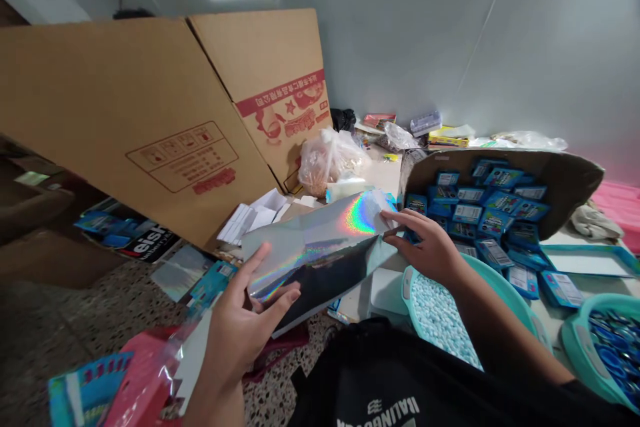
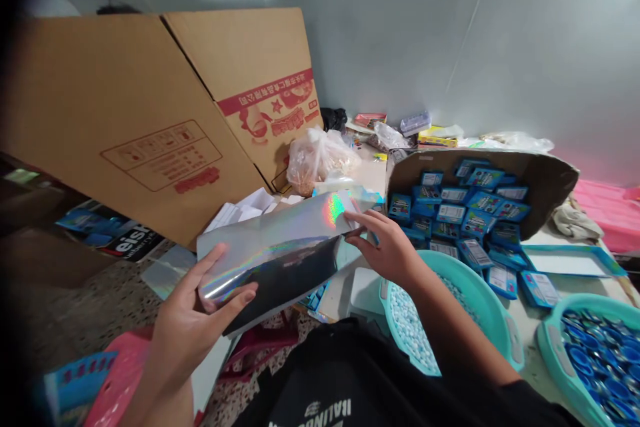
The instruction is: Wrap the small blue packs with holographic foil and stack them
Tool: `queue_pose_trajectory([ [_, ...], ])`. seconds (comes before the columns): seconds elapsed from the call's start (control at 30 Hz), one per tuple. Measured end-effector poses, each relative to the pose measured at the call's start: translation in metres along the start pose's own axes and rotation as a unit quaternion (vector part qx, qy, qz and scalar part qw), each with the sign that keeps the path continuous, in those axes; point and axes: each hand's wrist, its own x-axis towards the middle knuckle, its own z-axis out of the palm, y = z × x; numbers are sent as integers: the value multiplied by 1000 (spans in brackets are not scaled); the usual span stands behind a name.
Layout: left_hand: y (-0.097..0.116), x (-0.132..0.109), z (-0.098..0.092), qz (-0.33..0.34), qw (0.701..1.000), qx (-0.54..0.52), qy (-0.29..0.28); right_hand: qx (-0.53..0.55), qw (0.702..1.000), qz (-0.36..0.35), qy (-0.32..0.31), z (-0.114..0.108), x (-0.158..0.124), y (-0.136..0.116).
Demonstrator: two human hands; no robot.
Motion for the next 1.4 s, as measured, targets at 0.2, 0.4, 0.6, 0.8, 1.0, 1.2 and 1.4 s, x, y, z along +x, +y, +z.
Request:
queue_pose_trajectory([
  [0.2,-5,-1,-3,-19,995,-98,-4,25,998,29,-57,7,4,-8],
  [0.4,-19,-7,-7,46,997,-64,17,55,997,51,-3,19,8,-6],
  [0.6,-19,-4,-8,41,998,37,15,97,993,66,-30,23,8,-3],
  [0.8,-10,-7,2,214,930,267,134,103,991,52,-65,49,6,-25],
  [1.0,-6,-15,23,348,879,326,-26,241,963,12,-122,75,5,-59],
  [1.2,-13,-9,5,357,873,331,-39,243,957,-35,-157,80,5,-65],
  [1.4,-18,-14,-5,317,882,348,-20,149,974,-112,-131,75,16,-68],
])
